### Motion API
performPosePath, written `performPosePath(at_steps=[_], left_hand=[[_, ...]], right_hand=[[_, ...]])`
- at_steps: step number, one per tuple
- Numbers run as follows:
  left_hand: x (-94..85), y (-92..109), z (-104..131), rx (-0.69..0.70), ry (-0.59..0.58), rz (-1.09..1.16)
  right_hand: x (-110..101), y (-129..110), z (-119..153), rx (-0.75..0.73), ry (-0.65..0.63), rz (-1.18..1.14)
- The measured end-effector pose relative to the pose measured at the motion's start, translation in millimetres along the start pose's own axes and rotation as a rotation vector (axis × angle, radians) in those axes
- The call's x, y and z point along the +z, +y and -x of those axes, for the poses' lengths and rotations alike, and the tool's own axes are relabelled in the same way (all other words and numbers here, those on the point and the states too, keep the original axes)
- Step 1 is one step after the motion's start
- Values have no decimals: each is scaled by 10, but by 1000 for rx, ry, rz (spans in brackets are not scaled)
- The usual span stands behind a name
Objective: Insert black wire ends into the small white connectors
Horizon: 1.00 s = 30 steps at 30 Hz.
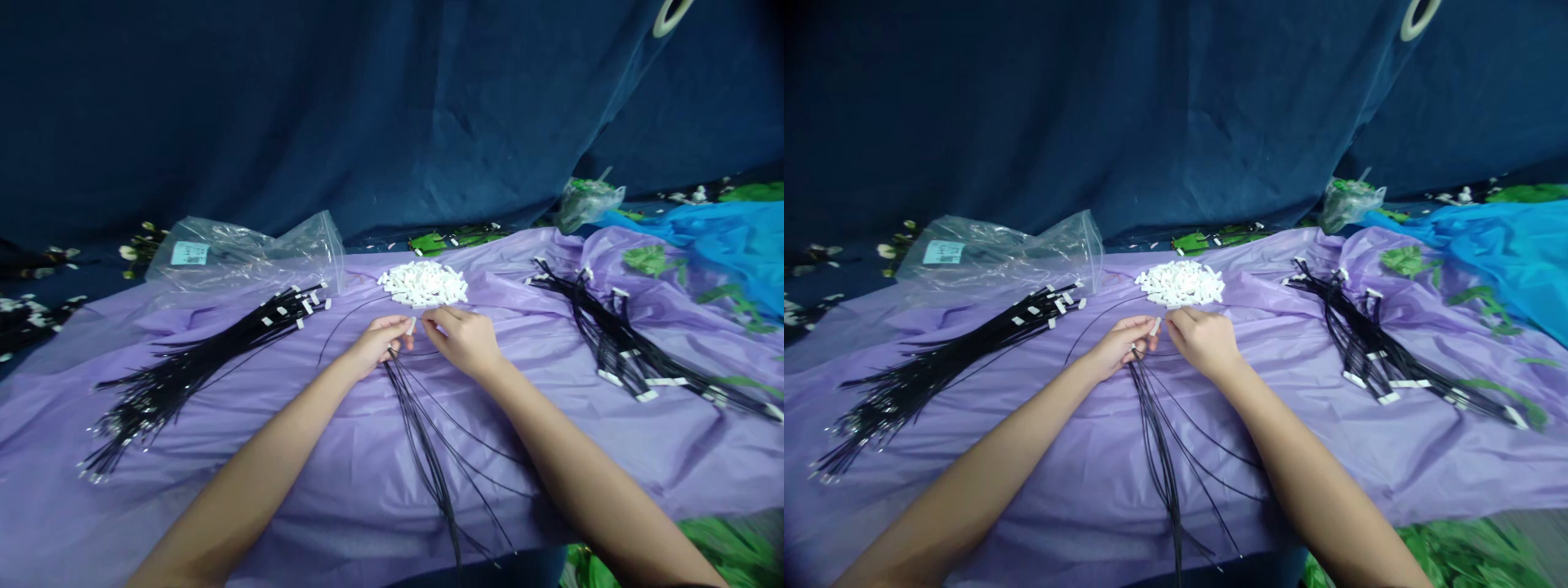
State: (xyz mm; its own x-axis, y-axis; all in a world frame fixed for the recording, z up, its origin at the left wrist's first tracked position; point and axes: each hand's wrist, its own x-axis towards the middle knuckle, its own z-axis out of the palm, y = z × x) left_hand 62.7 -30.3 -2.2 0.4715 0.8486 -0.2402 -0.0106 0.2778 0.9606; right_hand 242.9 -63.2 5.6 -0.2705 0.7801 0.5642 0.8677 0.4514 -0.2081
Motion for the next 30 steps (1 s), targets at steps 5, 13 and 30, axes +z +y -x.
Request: performPosePath(at_steps=[5,13,30], left_hand=[[-9,2,0,-4,-16,-10],[-15,15,-1,-2,-46,-31],[-59,-26,-28,29,-94,-9]], right_hand=[[12,0,5,-30,-14,23],[-1,-15,6,-38,-55,12],[33,-13,8,62,-104,-279]])
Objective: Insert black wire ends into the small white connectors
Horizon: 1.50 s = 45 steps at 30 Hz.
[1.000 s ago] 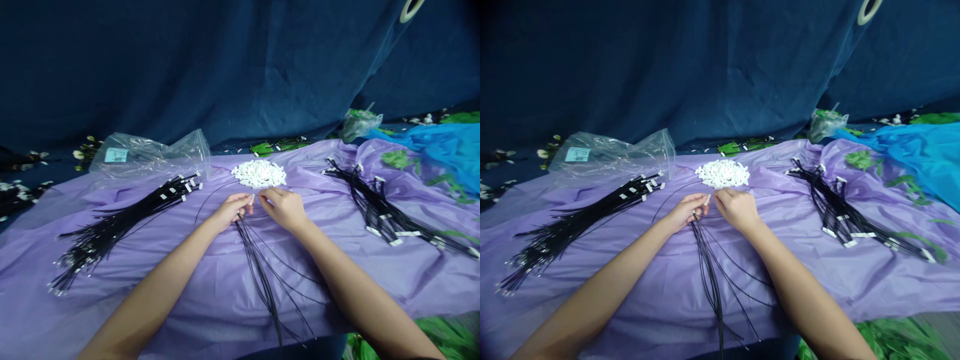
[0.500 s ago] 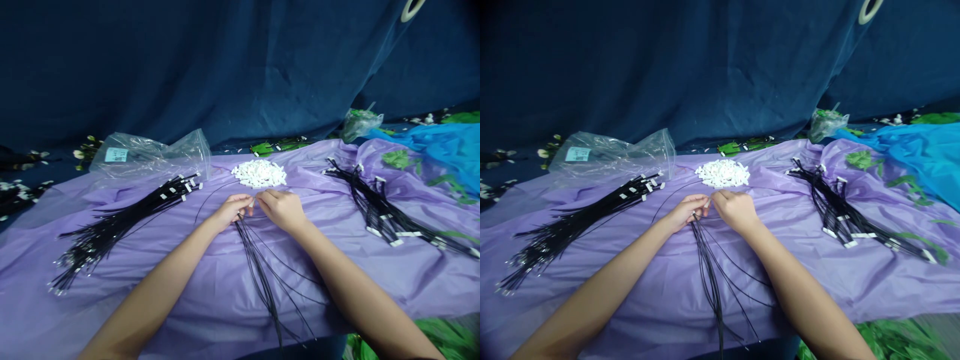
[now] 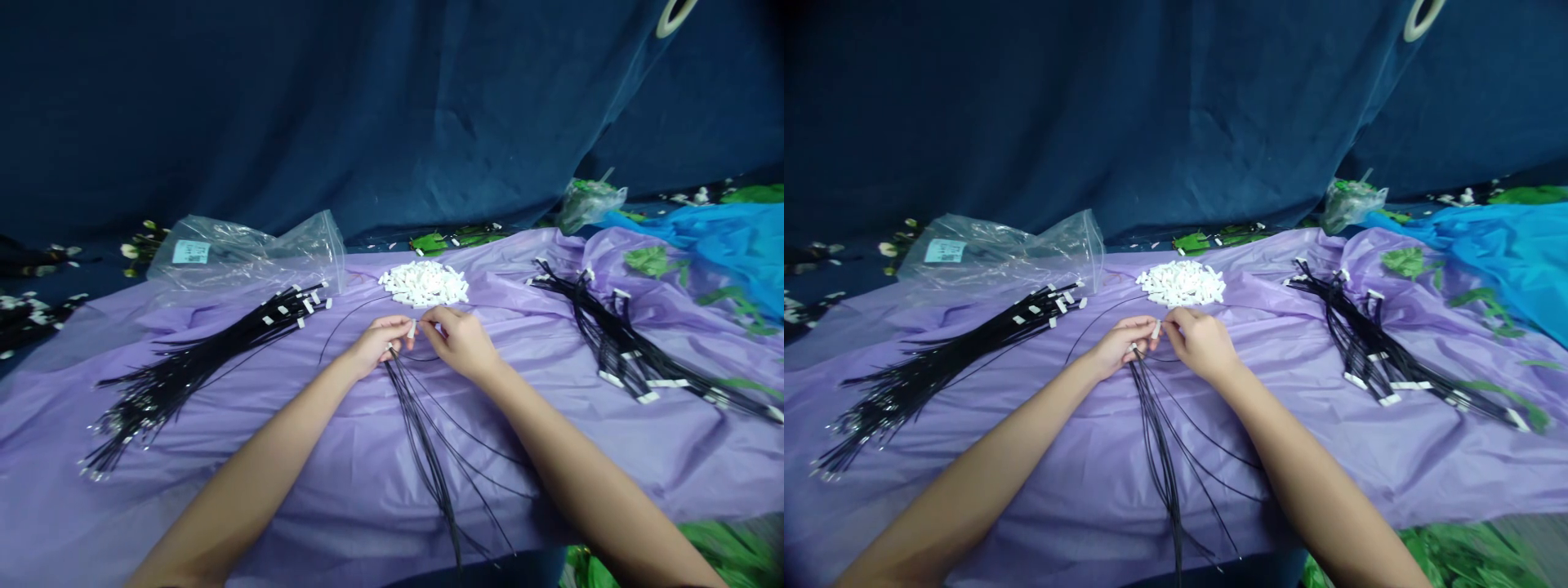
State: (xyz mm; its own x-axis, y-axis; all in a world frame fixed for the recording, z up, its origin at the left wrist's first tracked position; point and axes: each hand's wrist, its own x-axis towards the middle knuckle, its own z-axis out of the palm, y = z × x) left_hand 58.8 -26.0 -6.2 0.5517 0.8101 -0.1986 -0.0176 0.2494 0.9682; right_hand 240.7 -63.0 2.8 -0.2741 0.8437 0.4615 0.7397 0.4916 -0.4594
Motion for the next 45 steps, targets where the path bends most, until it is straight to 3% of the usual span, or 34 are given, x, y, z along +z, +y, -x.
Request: performPosePath(at_steps=[14,20,21,24,27,35,45], left_hand=[[17,13,6,7,16,18],[22,1,-12,8,136,81],[25,4,-11,5,153,86],[42,14,-5,-5,182,90],[54,21,-3,-12,191,89],[42,6,-17,-14,179,92],[34,-13,-26,-9,167,91]], right_hand=[[73,-60,15,29,60,73],[-78,-172,20,-64,224,107],[-96,-196,26,-81,173,39],[-89,-269,48,-72,-149,-149],[-14,-331,68,-9,-357,-118],[83,-372,82,132,-352,-149],[188,-276,49,254,-318,-571]])
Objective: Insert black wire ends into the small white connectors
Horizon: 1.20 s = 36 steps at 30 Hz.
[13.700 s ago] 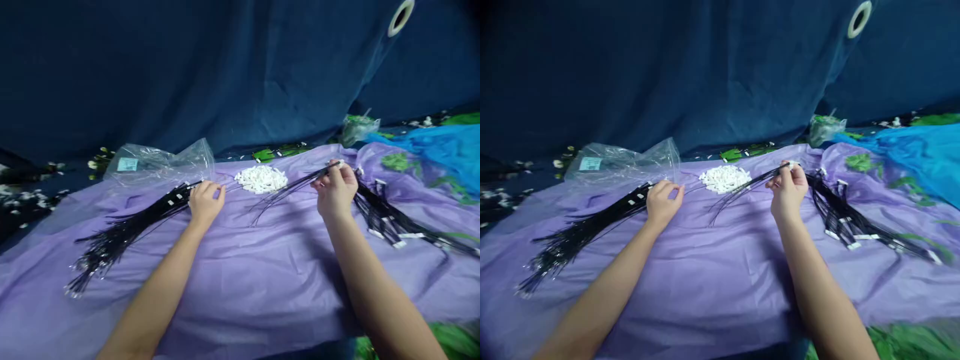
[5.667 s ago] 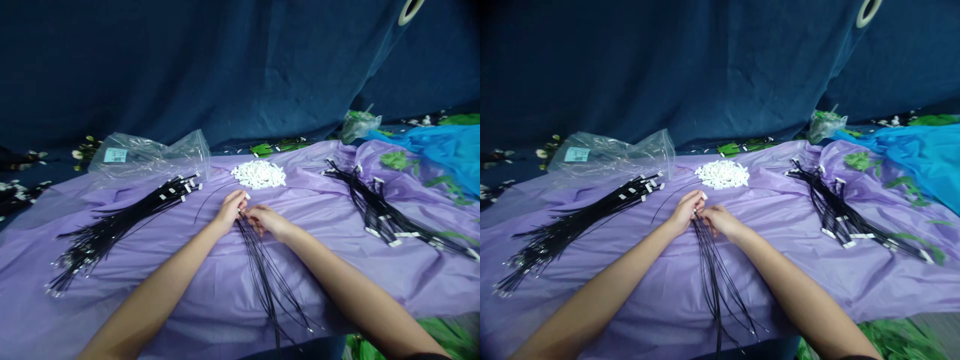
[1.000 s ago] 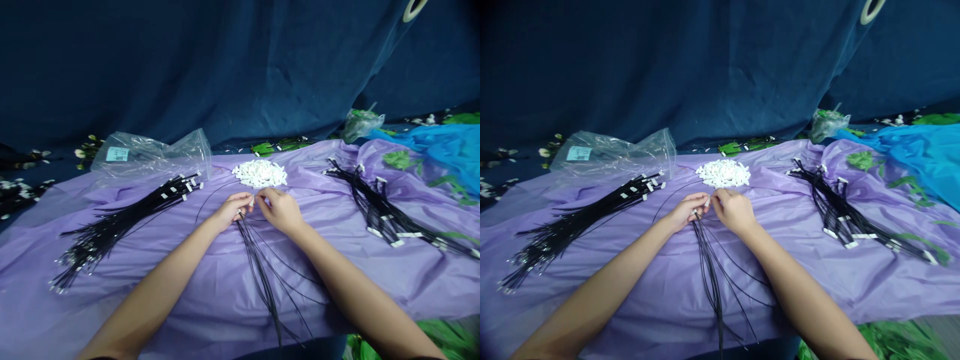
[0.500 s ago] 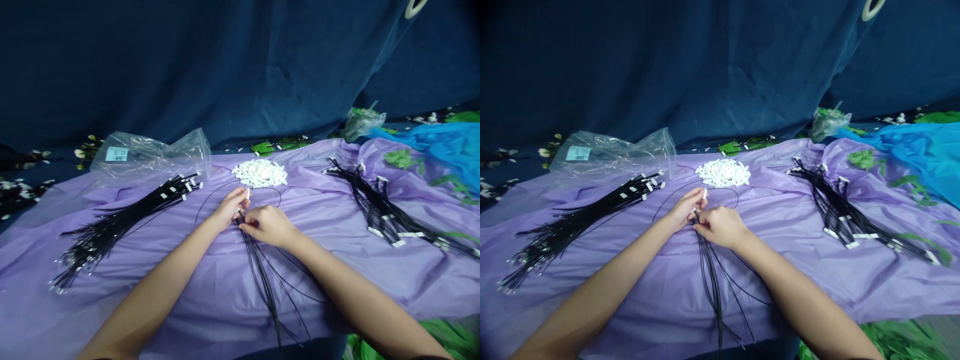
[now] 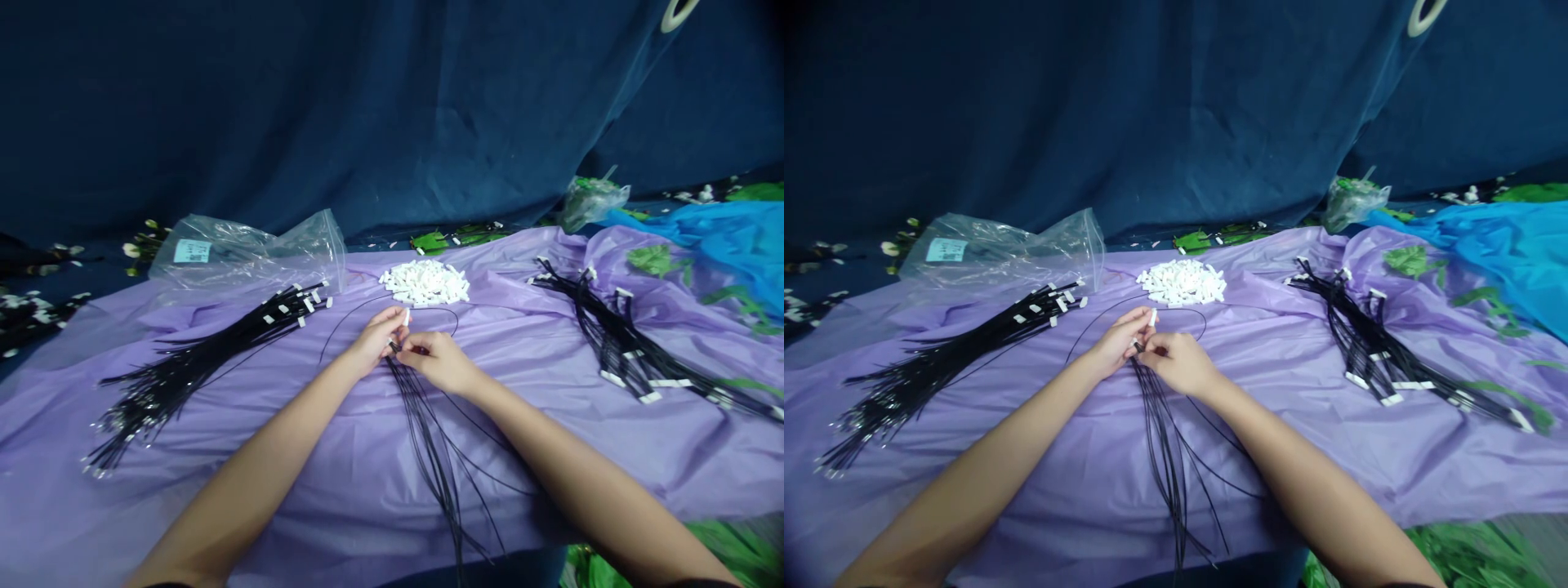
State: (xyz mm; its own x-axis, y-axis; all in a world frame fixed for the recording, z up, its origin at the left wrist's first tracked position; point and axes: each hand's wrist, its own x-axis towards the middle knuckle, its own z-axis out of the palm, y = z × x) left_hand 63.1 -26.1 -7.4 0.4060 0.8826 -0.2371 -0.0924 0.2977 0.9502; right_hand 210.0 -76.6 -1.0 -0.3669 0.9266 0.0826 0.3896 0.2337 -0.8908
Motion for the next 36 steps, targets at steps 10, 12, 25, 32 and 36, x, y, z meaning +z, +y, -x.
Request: performPosePath(at_steps=[10,12,25,32,36], left_hand=[[14,14,12,-8,26,-3],[13,9,9,-7,31,0],[-12,11,5,-35,-17,2],[-10,20,9,-49,-18,-6],[5,40,26,-40,-19,1]], right_hand=[[-137,-41,-35,349,-100,-657],[-255,-85,-44,366,-82,-764],[-693,-141,-6,26,575,-1095],[-937,-35,10,-64,993,-1132],[-923,-31,-7,-75,844,-1101]])
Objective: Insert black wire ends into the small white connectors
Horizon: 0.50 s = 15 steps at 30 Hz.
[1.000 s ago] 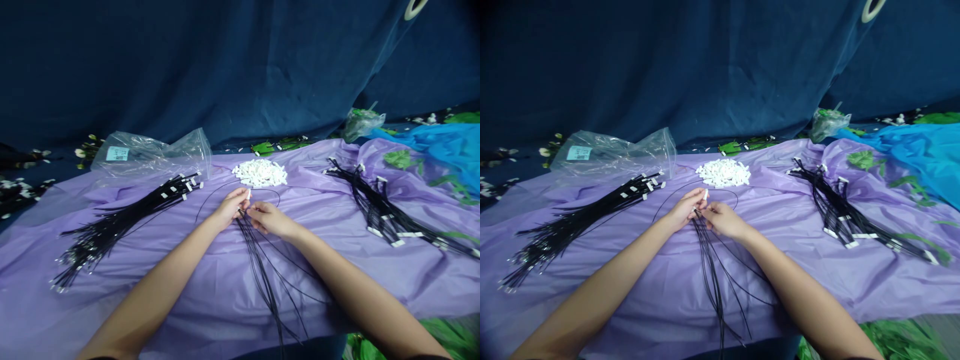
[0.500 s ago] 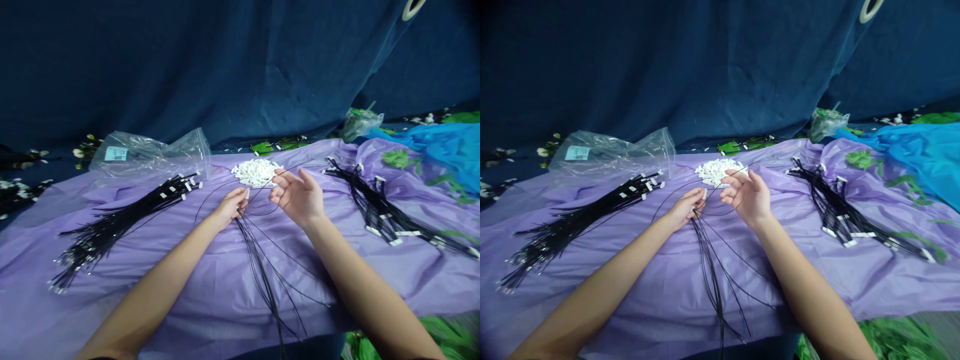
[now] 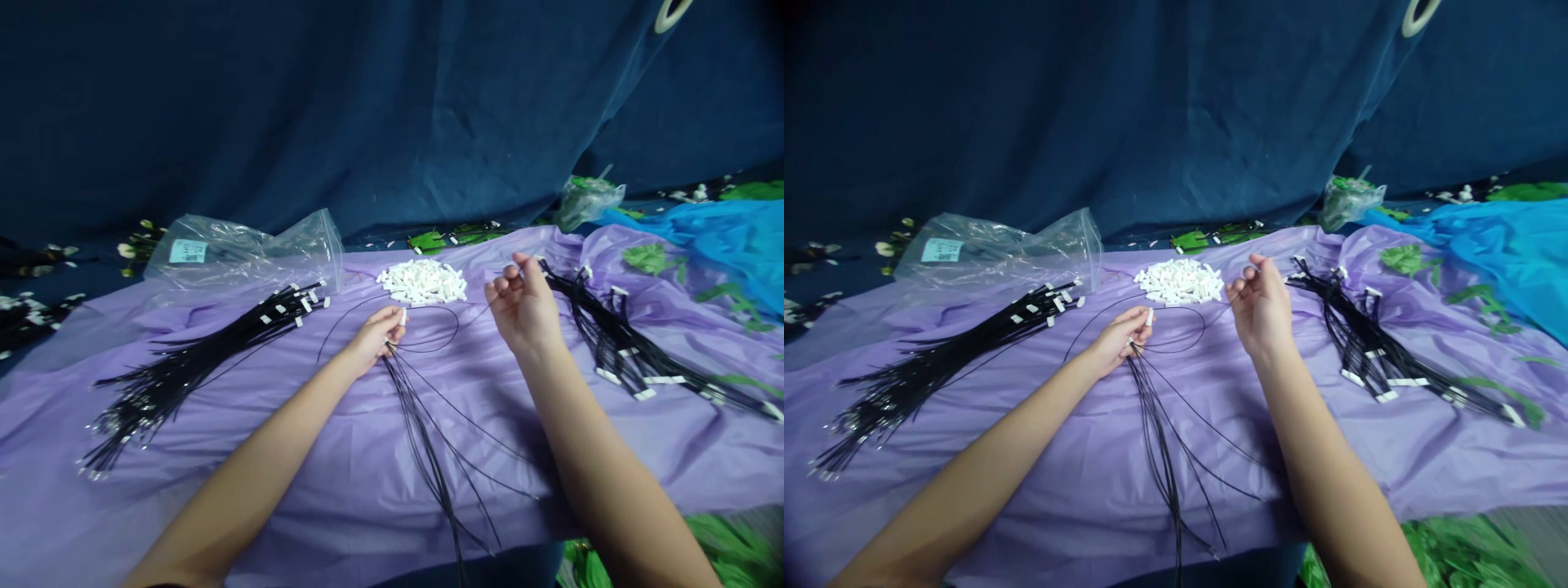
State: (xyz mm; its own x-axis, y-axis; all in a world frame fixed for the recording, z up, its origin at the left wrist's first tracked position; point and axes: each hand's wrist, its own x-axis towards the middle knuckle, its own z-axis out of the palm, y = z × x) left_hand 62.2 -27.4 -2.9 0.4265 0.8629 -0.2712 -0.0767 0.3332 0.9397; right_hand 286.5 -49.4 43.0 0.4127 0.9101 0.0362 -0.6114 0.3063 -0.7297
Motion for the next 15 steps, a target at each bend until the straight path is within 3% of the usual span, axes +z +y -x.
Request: performPosePath(at_steps=[4,8,11,15], left_hand=[[15,11,9,9,2,-3],[32,7,10,21,9,-19],[42,0,9,27,2,-31],[49,-13,10,34,-11,-45]], right_hand=[[30,180,114,-61,-252,545],[33,375,250,-270,-462,1085],[31,461,306,-349,-554,1306],[27,505,327,-346,-561,1421]])
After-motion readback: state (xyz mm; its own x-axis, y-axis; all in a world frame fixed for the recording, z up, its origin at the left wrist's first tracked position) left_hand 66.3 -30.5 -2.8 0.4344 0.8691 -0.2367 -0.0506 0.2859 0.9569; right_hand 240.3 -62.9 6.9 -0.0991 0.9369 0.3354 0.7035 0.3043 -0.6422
